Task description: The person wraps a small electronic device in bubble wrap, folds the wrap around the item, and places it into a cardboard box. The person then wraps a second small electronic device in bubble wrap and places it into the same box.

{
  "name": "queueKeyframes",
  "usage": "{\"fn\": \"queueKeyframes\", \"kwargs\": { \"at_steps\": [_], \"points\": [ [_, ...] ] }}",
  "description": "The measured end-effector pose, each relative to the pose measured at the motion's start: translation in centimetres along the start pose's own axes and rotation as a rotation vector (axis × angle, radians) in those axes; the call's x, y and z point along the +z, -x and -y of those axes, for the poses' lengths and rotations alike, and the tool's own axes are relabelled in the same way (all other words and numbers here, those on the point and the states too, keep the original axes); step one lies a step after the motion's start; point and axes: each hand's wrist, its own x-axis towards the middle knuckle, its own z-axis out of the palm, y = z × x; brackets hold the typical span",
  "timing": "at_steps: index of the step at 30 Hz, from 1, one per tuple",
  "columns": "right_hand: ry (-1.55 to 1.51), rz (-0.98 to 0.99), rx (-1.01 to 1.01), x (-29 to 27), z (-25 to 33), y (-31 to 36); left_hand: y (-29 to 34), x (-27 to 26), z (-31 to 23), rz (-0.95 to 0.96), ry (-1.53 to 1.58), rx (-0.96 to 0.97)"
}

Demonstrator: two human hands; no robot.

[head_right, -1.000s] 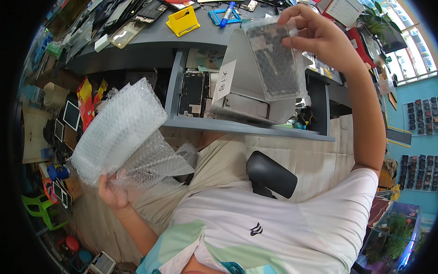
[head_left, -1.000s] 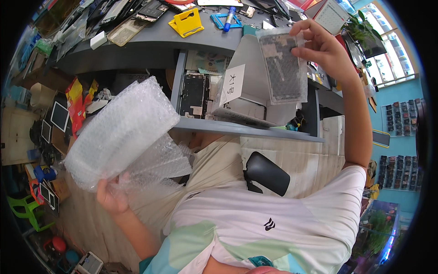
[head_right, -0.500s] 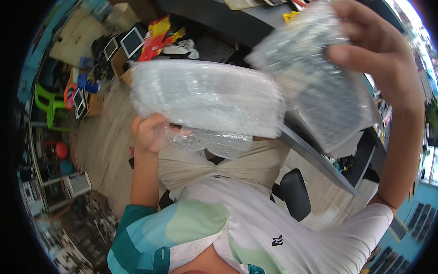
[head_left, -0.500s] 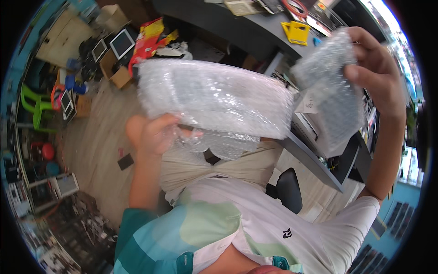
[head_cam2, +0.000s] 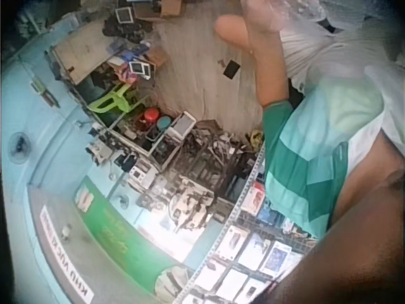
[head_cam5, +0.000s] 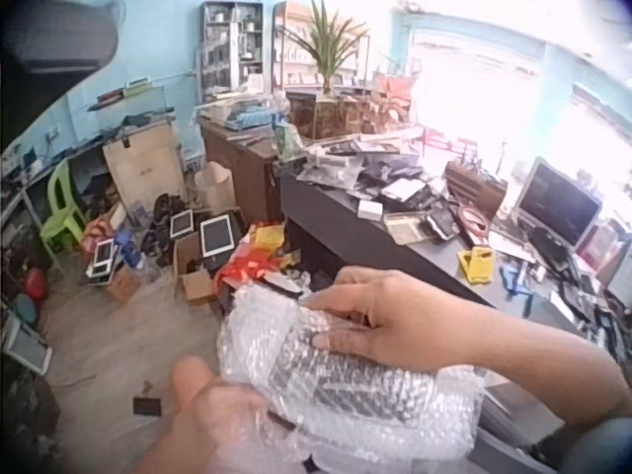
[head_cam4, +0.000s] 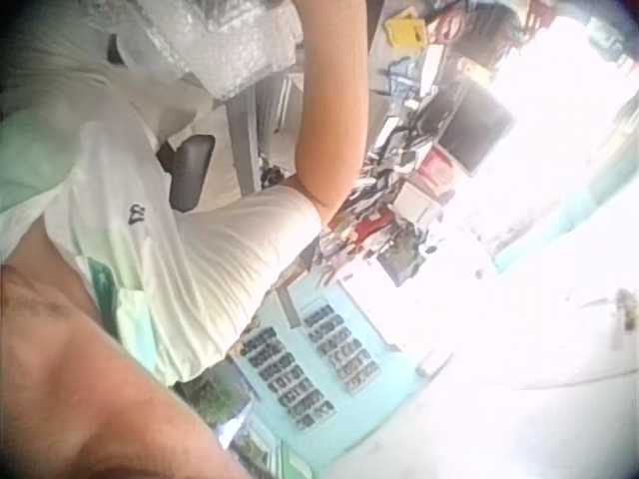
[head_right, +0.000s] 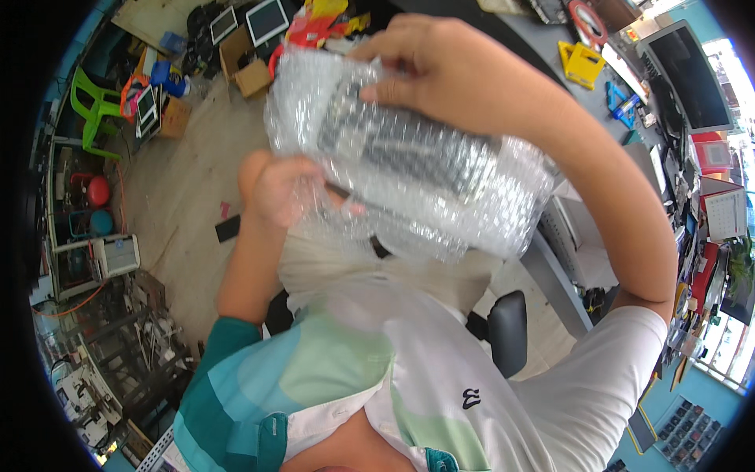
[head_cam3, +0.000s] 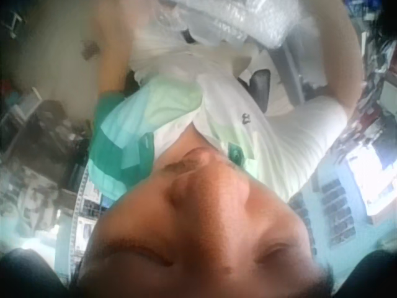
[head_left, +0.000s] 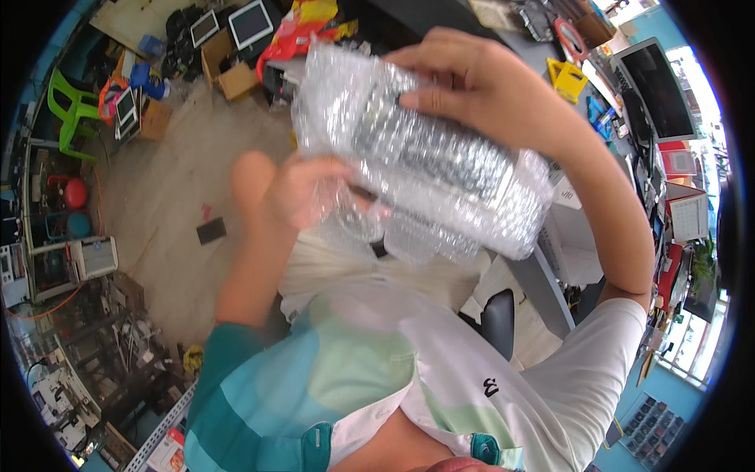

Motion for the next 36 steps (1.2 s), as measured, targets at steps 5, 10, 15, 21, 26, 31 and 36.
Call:
{"fn": "queueKeyframes", "kwargs": {
  "at_steps": [5, 10, 15, 21, 26, 31, 36],
  "points": [
    [-0.082, 0.113, 0.338, -1.4, 0.9, -2.4, -0.8, 0.4, -2.7, 0.086, 0.035, 0.095],
    [0.216, 0.149, 0.608, -3.9, 6.0, -5.9, -2.7, -2.6, -6.0, 0.13, -0.088, 0.123],
    [0.404, -0.05, 0.108, -4.8, 3.1, -8.0, -3.3, -2.9, -11.1, 0.094, -0.432, 0.126],
    [0.536, -0.173, -0.081, -5.4, 5.2, -11.4, -0.2, 2.3, -13.0, 0.291, -0.195, 0.232],
    [0.742, -0.229, -0.398, -4.2, 6.0, -13.9, 1.9, 3.2, -13.1, 0.105, -0.048, 0.266],
    [0.776, -0.349, -0.555, -0.6, 6.8, -13.6, 3.3, -0.8, -11.9, -0.046, -0.054, 0.35],
    [0.78, -0.429, -0.682, 1.3, 7.6, -13.1, 4.4, -3.5, -11.0, 0.063, -0.172, 0.391]
  ]
}}
